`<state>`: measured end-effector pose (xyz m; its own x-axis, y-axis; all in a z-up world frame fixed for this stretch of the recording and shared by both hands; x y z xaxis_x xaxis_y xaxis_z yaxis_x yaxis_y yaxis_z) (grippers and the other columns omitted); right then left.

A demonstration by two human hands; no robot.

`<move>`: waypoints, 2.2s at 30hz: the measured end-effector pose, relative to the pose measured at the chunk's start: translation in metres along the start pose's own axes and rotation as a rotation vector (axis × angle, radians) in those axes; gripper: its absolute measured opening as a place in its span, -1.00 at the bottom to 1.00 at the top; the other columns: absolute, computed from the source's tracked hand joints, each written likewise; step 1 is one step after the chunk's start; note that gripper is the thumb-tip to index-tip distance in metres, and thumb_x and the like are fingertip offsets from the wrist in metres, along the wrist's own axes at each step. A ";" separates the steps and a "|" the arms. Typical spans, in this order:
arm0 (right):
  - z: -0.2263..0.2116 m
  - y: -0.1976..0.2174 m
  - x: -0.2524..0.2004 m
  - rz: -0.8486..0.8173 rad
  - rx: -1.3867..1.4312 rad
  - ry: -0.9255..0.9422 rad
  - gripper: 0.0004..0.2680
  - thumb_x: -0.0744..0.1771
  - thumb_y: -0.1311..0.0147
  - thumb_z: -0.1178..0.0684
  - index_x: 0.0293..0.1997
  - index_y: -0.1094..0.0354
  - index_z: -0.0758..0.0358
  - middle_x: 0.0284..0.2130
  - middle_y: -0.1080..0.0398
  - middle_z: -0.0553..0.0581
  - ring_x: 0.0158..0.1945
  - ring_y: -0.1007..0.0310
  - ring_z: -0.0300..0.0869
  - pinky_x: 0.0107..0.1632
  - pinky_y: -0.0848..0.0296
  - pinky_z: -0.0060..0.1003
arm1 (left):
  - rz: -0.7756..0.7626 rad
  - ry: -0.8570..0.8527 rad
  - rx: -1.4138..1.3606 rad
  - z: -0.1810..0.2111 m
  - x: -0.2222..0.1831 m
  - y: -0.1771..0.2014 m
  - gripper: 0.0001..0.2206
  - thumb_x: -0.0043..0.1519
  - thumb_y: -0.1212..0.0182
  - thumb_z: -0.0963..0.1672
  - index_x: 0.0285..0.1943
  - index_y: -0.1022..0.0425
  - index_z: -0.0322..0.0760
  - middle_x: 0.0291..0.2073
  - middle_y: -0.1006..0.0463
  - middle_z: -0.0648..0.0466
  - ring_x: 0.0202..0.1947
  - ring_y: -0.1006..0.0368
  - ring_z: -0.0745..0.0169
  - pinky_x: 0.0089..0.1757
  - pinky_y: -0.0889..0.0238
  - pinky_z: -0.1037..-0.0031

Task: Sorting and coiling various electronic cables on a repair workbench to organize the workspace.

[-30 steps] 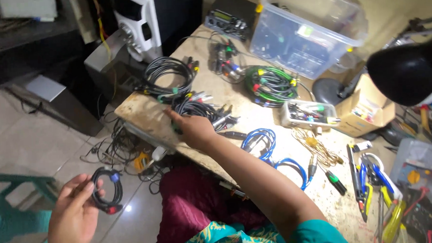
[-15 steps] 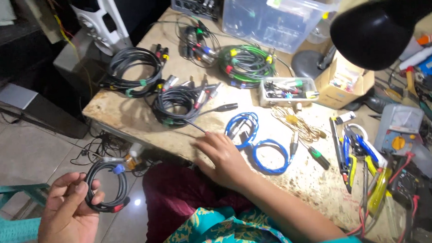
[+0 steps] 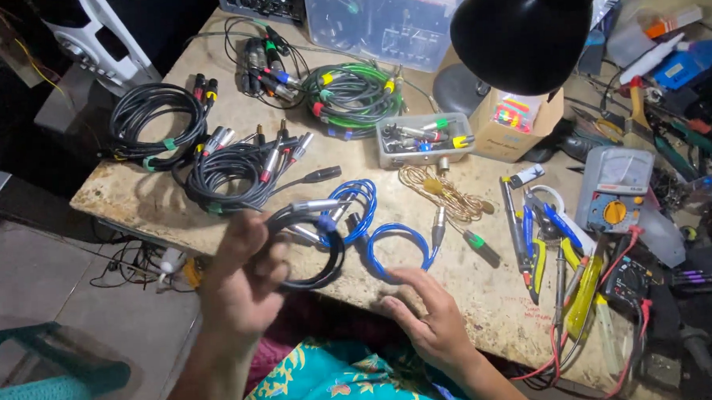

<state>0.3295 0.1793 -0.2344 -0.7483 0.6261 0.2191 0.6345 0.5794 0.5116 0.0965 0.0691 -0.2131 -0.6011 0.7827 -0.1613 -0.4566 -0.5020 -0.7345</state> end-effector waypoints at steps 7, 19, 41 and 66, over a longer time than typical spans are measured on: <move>0.003 -0.050 0.000 -0.249 1.200 -0.607 -0.55 0.33 -0.04 -0.02 0.38 -0.17 0.31 0.13 -0.46 0.43 0.26 -0.45 0.14 0.12 -0.51 -0.01 | 0.180 0.172 -0.300 -0.088 0.030 -0.042 -0.68 0.10 -0.32 0.02 -0.54 -0.30 -0.13 -0.75 -0.06 0.19 -0.77 0.15 0.39 -0.62 0.22 0.60; 0.047 -0.023 0.006 0.202 1.442 -0.623 -0.52 0.32 0.09 0.23 0.46 0.01 0.22 -0.02 -0.41 0.33 -0.03 -0.45 0.01 -0.07 -0.53 -0.05 | -0.325 0.174 0.097 -0.130 0.000 -0.048 -0.74 0.23 -0.23 -0.22 -0.39 -0.17 -0.17 -0.62 -0.26 0.05 -0.58 -0.29 0.23 -0.46 -0.21 0.49; 0.085 0.071 -0.028 -0.039 0.431 -0.804 -0.26 0.27 -0.13 0.21 0.61 0.27 -0.17 -0.12 -0.62 0.40 -0.14 -0.58 -0.02 -0.12 -0.39 -0.27 | -0.315 -0.685 1.755 -0.097 0.008 -0.044 -0.71 0.21 -0.34 -0.03 0.02 -0.53 -0.21 -0.10 -0.52 0.02 -0.05 -0.37 0.03 -0.05 -0.30 0.25; 0.116 0.100 0.000 -0.065 -0.289 -0.385 -0.54 0.23 -0.32 0.01 0.30 -0.43 0.03 0.05 -0.53 0.22 0.15 -0.52 0.11 0.20 -0.43 0.00 | 0.159 -0.078 0.740 -0.055 0.067 0.018 -0.71 0.43 0.01 -0.09 0.11 -0.55 -0.38 -0.40 -0.65 -0.11 -0.34 -0.50 0.37 -0.34 -0.36 0.71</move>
<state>0.4153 0.2972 -0.2797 -0.6244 0.7723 -0.1166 0.4679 0.4894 0.7359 0.0846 0.1327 -0.2731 -0.7284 0.6659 -0.1611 -0.6649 -0.7438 -0.0685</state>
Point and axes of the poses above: each hand's wrist, its own x-axis towards the middle knuckle, its own y-axis out of the back of the hand, z = x × y, the point moved 9 cm from there along x, towards the middle knuckle
